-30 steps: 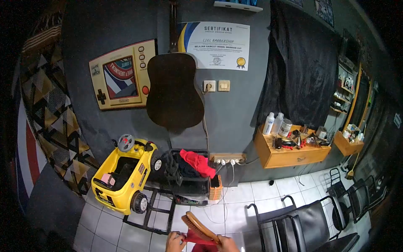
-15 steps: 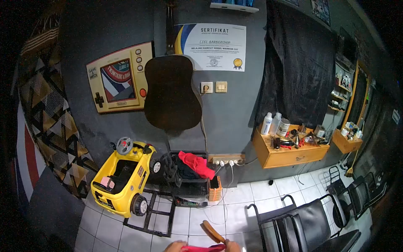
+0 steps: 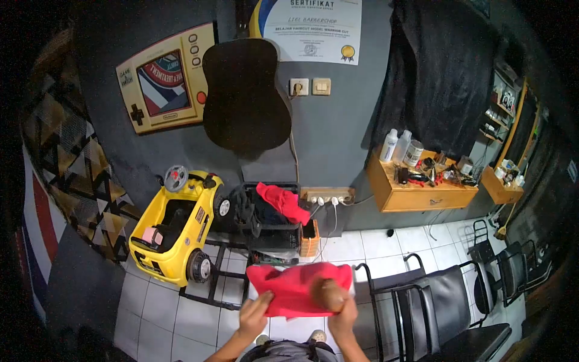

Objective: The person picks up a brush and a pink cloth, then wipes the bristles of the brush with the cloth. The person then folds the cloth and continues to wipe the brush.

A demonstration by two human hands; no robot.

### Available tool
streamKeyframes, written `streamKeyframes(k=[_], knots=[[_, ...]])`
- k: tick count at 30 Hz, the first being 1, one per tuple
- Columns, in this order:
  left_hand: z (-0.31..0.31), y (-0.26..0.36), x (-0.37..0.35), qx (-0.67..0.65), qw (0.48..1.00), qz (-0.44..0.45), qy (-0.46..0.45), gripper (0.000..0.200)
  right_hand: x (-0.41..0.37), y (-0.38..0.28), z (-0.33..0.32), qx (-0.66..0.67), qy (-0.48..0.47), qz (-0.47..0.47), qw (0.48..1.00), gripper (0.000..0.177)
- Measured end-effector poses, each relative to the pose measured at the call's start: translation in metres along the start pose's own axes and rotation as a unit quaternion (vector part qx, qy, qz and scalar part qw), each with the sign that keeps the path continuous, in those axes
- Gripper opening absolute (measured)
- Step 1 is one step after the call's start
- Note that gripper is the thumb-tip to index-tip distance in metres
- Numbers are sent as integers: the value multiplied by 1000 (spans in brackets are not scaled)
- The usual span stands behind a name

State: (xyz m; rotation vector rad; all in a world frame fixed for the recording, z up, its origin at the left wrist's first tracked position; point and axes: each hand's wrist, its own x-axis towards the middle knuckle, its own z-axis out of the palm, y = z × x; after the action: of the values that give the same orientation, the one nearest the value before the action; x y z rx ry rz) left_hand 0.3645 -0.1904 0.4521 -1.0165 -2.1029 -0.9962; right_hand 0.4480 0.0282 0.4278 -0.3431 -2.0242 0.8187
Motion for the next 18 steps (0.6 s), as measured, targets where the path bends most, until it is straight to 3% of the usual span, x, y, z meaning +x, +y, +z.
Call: streamKeyframes(k=[1,2,3,4,5,6,7,9,10,11,12,13,14,15,16,18], knots=[[20,-13,-37,-12,994,-57,-92,39,-27,19,5,-39,-97,-11,995,30],[28,-21,-71,22,933,-154,-325,36,-60,43,9,-77,-192,-21,978,29],[32,-34,-113,55,807,-240,-536,34,-97,76,13,-139,-388,82,908,29],[49,-71,-190,-71,793,-230,-560,31,-127,101,9,-195,-562,178,784,31],[43,-67,-192,-135,737,-299,-591,30,-148,105,0,-167,-564,170,791,29],[42,-68,-191,-109,752,-310,-571,30,-154,99,-6,-139,-562,162,799,29],[43,-64,-192,-87,765,-324,-550,31,-153,97,-3,-167,-558,212,785,25],[43,-55,-187,-20,798,-326,-506,32,-151,110,8,-139,-493,214,832,23],[50,-59,-189,-26,851,-316,-418,33,-151,119,16,-126,-458,217,853,22],[50,-52,-159,-5,852,-355,-383,36,-141,124,27,-139,-448,200,860,21],[79,-82,-181,-46,904,-304,-297,38,-127,131,39,-152,-437,182,868,21],[85,-86,-158,-42,923,-297,-241,38,-114,136,50,-106,-371,152,910,18],[71,-73,-106,-30,886,-362,-288,38,-88,126,61,-110,-319,127,933,10],[72,-83,-83,-21,908,-324,-264,40,-60,118,64,-70,-269,72,958,16],[74,-89,-62,-58,956,-249,-143,43,-35,108,66,-63,-270,119,953,23],[39,-60,11,-49,983,-169,-45,48,28,42,45,-40,-196,112,973,28]])
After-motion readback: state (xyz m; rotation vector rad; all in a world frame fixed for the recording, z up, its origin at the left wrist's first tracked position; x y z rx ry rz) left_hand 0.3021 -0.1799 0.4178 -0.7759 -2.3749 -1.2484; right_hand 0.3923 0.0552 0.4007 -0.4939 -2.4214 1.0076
